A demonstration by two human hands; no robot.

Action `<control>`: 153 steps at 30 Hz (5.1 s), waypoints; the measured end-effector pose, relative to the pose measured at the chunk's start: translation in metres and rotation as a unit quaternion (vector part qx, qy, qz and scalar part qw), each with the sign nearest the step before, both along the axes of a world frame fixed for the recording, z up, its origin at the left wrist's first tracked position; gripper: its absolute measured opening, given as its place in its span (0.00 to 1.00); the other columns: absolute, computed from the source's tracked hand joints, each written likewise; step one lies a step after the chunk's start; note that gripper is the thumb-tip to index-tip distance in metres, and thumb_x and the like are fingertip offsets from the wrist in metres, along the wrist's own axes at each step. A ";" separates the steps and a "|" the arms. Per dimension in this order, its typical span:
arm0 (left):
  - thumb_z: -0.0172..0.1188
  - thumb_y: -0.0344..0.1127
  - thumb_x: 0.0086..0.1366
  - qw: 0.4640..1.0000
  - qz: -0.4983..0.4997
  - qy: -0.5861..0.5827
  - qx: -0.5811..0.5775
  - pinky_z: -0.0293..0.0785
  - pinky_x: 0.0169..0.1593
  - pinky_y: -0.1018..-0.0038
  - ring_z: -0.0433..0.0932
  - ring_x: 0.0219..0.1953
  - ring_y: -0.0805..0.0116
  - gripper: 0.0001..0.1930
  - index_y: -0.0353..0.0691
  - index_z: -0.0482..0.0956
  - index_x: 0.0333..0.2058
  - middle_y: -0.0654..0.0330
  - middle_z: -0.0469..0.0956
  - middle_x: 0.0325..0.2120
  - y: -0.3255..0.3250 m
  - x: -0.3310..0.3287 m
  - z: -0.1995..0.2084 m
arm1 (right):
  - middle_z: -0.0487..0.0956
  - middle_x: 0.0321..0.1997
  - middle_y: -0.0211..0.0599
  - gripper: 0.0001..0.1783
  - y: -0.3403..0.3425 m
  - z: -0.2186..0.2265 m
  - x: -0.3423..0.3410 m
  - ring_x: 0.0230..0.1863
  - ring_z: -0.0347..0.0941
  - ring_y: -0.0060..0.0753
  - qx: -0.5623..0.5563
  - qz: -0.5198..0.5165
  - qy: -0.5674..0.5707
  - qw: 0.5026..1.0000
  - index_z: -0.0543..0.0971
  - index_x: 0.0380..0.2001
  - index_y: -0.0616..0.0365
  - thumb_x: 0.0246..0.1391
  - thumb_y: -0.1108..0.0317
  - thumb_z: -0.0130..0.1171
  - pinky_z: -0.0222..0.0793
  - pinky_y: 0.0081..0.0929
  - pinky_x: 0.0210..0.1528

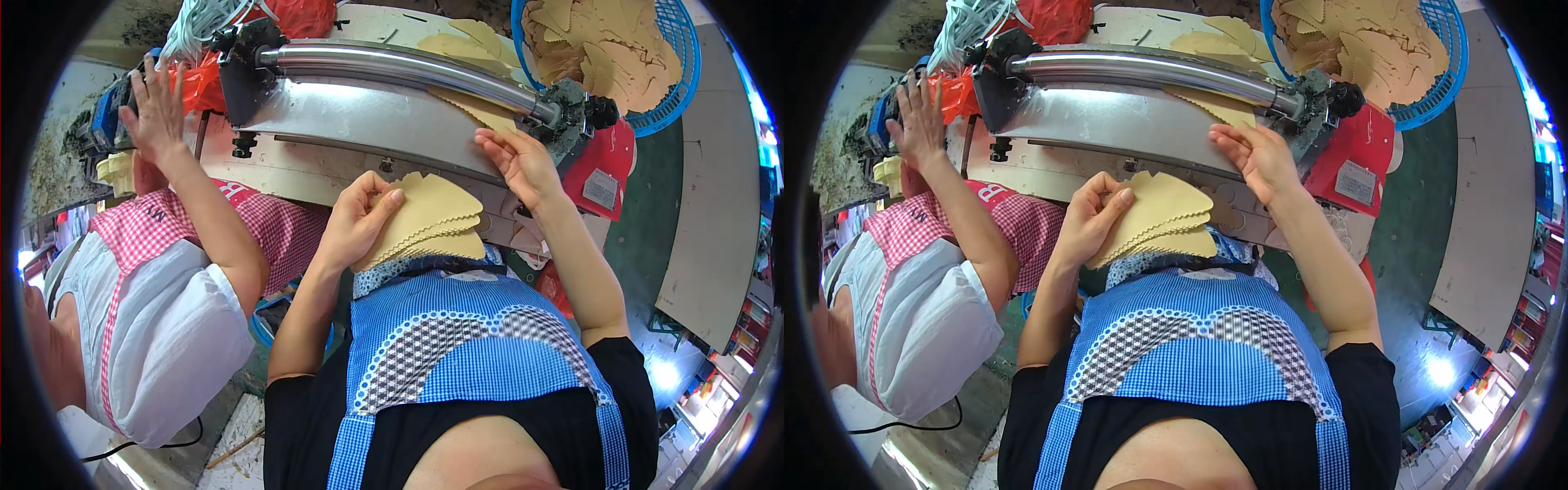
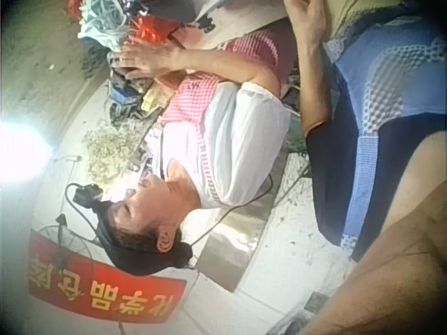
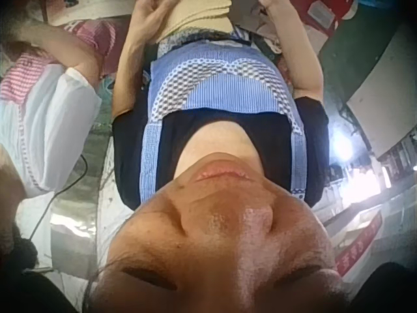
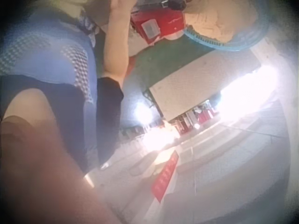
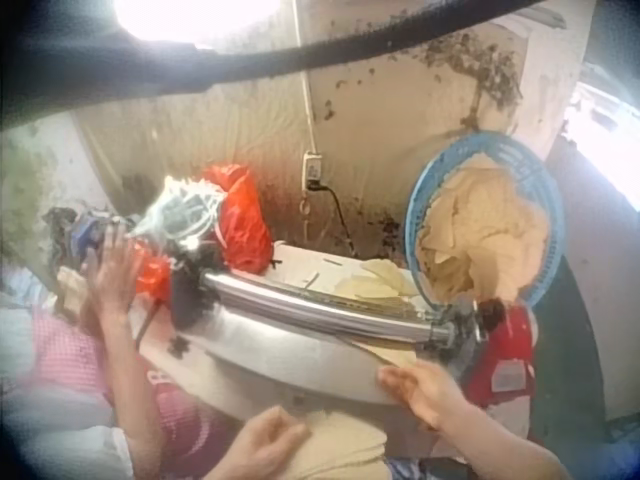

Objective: The person takes cut pieces from a workstation, sorts and aligns them by hand into stacks, and secures the bundles with rubber bands.

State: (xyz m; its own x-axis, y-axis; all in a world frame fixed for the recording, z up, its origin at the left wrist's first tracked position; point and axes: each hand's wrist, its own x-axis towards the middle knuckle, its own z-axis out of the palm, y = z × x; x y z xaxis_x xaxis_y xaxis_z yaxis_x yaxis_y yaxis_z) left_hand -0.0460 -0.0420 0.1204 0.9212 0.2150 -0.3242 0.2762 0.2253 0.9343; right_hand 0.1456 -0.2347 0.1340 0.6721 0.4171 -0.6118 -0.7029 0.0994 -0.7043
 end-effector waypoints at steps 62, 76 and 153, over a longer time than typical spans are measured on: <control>0.63 0.33 0.58 0.998 -0.020 0.002 -0.065 0.73 0.35 0.81 0.75 0.32 0.79 0.13 0.36 0.70 0.36 0.63 0.75 0.28 -0.010 0.008 0.003 | 0.79 0.41 0.47 0.15 -0.023 0.000 -0.008 0.38 0.77 0.27 -0.054 0.036 -0.034 0.997 0.70 0.44 0.66 0.64 0.66 0.40 0.73 0.20 0.40; 0.62 0.30 0.60 0.993 0.011 0.007 -0.115 0.74 0.35 0.83 0.76 0.32 0.78 0.12 0.30 0.71 0.38 0.58 0.77 0.30 -0.010 0.005 0.006 | 0.78 0.32 0.36 0.12 -0.019 0.004 -0.014 0.34 0.74 0.18 -0.097 0.079 -0.073 0.990 0.73 0.42 0.62 0.62 0.66 0.47 0.67 0.09 0.31; 0.58 0.31 0.62 0.999 0.026 -0.005 0.048 0.70 0.47 0.78 0.75 0.41 0.74 0.13 0.30 0.75 0.43 0.60 0.78 0.39 -0.013 -0.023 0.024 | 0.75 0.25 0.26 0.15 -0.009 -0.003 -0.003 0.23 0.69 0.13 -0.041 0.046 0.042 0.997 0.76 0.39 0.63 0.61 0.60 0.50 0.65 0.09 0.23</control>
